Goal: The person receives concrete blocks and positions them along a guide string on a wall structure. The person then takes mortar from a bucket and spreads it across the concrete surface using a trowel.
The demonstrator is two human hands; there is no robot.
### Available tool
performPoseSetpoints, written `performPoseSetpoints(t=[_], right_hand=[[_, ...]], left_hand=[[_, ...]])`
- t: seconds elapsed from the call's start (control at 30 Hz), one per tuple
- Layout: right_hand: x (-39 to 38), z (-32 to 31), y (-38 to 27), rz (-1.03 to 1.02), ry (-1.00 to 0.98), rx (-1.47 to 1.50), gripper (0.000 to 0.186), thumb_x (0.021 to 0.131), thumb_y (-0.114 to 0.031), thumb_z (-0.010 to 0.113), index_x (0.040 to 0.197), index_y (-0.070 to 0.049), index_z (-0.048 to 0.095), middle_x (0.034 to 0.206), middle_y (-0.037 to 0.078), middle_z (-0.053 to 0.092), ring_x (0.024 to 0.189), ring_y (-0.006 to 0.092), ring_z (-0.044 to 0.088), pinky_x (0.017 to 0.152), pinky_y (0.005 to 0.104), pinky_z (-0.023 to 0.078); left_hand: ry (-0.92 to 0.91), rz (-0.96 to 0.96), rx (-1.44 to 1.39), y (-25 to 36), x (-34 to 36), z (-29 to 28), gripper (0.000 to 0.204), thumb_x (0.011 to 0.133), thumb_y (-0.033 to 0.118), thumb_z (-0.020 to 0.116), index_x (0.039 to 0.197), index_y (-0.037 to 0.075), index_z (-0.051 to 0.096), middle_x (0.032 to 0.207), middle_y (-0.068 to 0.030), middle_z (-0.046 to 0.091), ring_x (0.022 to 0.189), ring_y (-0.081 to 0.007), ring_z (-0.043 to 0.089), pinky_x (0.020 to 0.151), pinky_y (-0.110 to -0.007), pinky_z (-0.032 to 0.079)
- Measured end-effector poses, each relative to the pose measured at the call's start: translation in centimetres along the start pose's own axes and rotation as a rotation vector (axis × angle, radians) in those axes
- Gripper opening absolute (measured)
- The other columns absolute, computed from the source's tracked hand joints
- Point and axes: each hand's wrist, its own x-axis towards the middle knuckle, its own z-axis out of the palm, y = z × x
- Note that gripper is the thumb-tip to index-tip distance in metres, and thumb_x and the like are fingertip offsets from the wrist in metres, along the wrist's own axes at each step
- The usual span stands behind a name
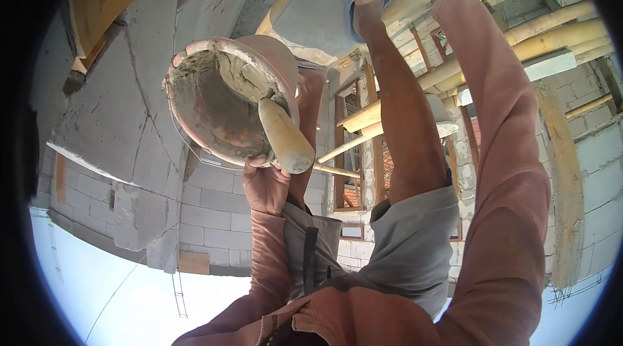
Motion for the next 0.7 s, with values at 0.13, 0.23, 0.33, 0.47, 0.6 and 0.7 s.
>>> performPoseSetpoints(t=[0.13, 0.23, 0.33, 0.47, 0.6, 0.7], right_hand=[[-6.3, -1.6, -3.9, -0.294, 0.034, 0.368, 0.035, 0.094, -0.030, 0.060, 0.127, -0.019, 0.062, 0.133, 0.012, 0.052, 0.119, 0.0308, 0.060, 0.094, 0.0441, 0.051], [-9.4, -8.4, -14.7, -1.000, -0.447, 0.382, 0.031, 0.094, -0.025, 0.061, 0.124, -0.019, 0.065, 0.129, 0.009, 0.055, 0.104, 0.0266, 0.067, 0.090, 0.0401, 0.052], [-16.6, -5.7, -24.4, -1.428, -0.510, 0.497, 0.016, 0.089, -0.025, 0.062, 0.097, -0.014, 0.071, 0.117, 0.007, 0.060, 0.089, 0.0261, 0.068, 0.078, 0.0410, 0.053], [-33.4, 2.2, -34.4, -1.565, -0.522, 0.528, 0.013, 0.087, -0.020, 0.065, 0.078, -0.012, 0.061, 0.093, 0.003, 0.054, 0.082, 0.0210, 0.058, 0.078, 0.0377, 0.047], [-51.1, 10.8, -42.9, -1.459, -0.557, 0.407, 0.011, 0.088, -0.021, 0.061, 0.079, -0.015, 0.056, 0.082, 0.001, 0.049, 0.075, 0.0189, 0.051, 0.072, 0.0360, 0.042], [-59.4, 19.7, -44.0, -1.363, -0.428, -0.172, 0.011, 0.088, -0.021, 0.058, 0.080, -0.017, 0.053, 0.074, -0.001, 0.045, 0.070, 0.0172, 0.046, 0.067, 0.0347, 0.039]], left_hand=[[-0.028, 0.045, -0.187, 2.2, -4.9, -4.1, 0.051, 0.095, 0.006, 0.052, 0.145, 0.005, 0.043, 0.141, -0.0202, 0.054, 0.122, -0.0348, 0.061, 0.105, -0.055, 0.052], [0.024, 0.195, -0.171, 4.7, -10.9, -5.0, 0.056, 0.097, 0.008, 0.051, 0.151, 0.008, 0.036, 0.150, -0.0217, 0.043, 0.116, -0.0298, 0.059, 0.104, -0.055, 0.052], [0.082, 0.231, -0.157, 5.1, -14.6, -7.0, 0.063, 0.095, 0.006, 0.051, 0.154, 0.009, 0.028, 0.155, -0.0211, 0.035, 0.102, -0.0226, 0.058, 0.102, -0.051, 0.053], [0.153, 0.262, -0.145, 6.2, -18.3, -10.1, 0.073, 0.093, 0.004, 0.051, 0.159, 0.011, 0.018, 0.162, -0.0202, 0.023, 0.084, -0.0130, 0.056, 0.101, -0.046, 0.054], [0.180, 0.317, -0.266, 7.0, -19.7, -12.2, 0.078, 0.093, 0.004, 0.050, 0.161, 0.012, 0.013, 0.166, -0.0180, 0.019, 0.075, -0.0078, 0.057, 0.098, -0.041, 0.055], [0.141, 0.281, -0.418, 6.8, -19.9, -13.9, 0.067, 0.099, 0.017, 0.048, 0.160, 0.012, 0.021, 0.165, -0.0179, 0.020, 0.098, -0.0194, 0.058, 0.101, -0.047, 0.052]])
